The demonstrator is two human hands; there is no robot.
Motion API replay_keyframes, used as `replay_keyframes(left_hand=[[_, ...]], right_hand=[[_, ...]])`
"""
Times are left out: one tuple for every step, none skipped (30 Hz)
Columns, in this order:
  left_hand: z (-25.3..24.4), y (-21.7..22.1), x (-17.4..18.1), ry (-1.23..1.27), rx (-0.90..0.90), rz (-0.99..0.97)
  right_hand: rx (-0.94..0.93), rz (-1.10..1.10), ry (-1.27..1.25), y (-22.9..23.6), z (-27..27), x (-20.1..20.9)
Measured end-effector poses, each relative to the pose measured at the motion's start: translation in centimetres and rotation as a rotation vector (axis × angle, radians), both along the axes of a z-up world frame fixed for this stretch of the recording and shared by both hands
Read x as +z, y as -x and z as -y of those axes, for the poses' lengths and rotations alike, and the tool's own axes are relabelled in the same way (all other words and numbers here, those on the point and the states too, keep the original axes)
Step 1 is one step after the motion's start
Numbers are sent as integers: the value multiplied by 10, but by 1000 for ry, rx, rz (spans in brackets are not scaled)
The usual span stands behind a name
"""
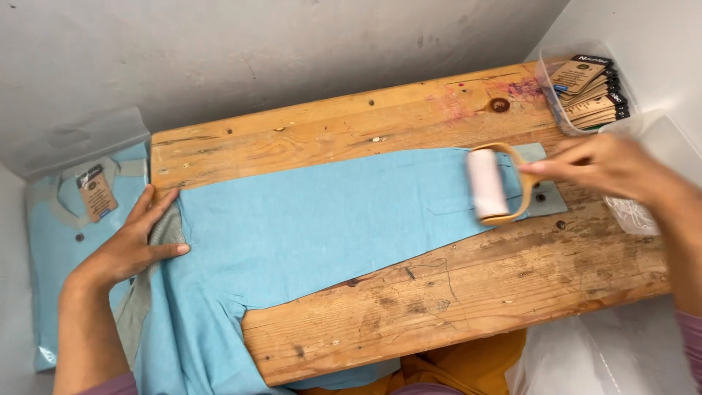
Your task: The person uses a lint roller to roll over a light blue shirt laid on a wooden table. They roll the front, back, and sleeves, then flip the shirt to continue rolling the other side. The shirt is handled one at a time and repositioned several times during the process.
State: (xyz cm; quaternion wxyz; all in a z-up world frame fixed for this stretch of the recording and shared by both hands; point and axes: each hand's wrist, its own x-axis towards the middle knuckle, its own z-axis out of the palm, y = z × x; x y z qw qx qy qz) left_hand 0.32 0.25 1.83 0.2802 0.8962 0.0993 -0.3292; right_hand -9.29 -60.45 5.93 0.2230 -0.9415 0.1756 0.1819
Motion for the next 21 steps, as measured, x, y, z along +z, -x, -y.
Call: replay_keyframes(left_hand=[[0,0,-1,-1,-1,-3],[0,1,-1,0,11,-5],[1,-1,1,1,19,-2],[3,0,2,-1,14,0],[4,1,3,3,26,-2],[5,2,4,7,37,-5],[6,2,4,7,35,-2],[6,2,4,2,41,-5],[6,3,4,-2,53,-7],[8,4,6,0,57,-4],[9,5,7,-10,62,-11],[9,5,9,-21,68,-18],[9,5,9,-21,73,-18],[8,5,10,-19,68,-18],[8,5,9,-13,63,-20],[8,4,7,-11,68,-23],[6,4,6,-3,46,-12],[4,3,5,4,25,-1],[-1,-2,-4,2,44,4],[-8,-8,-13,15,-41,44],[-19,-7,-21,21,-116,77]], right_hand=[[-1,-3,-1,0,-5,8],[-65,-57,56,0,-9,16],[-133,-105,112,2,-12,25],[-138,-104,110,-2,-24,25],[-97,-104,76,-5,-37,26],[-55,-104,43,-9,-49,27],[-57,-102,42,-14,-56,16],[90,-54,-57,-19,-64,5],[240,1,-157,-26,-73,-5],[243,3,-154,-28,-75,-4],[239,-17,-131,-31,-78,-5],[235,-36,-110,-34,-82,-5],[240,-35,-109,-29,-71,-1],[175,-57,-83,-25,-62,3],[108,-82,-54,-21,-52,8],[113,-85,-51,-14,-29,9],[116,-71,114,-7,-7,10],[121,-53,277,-1,15,11],[138,-46,276,7,33,-2],[279,220,283,14,51,-15],[417,490,272,19,66,-31]])
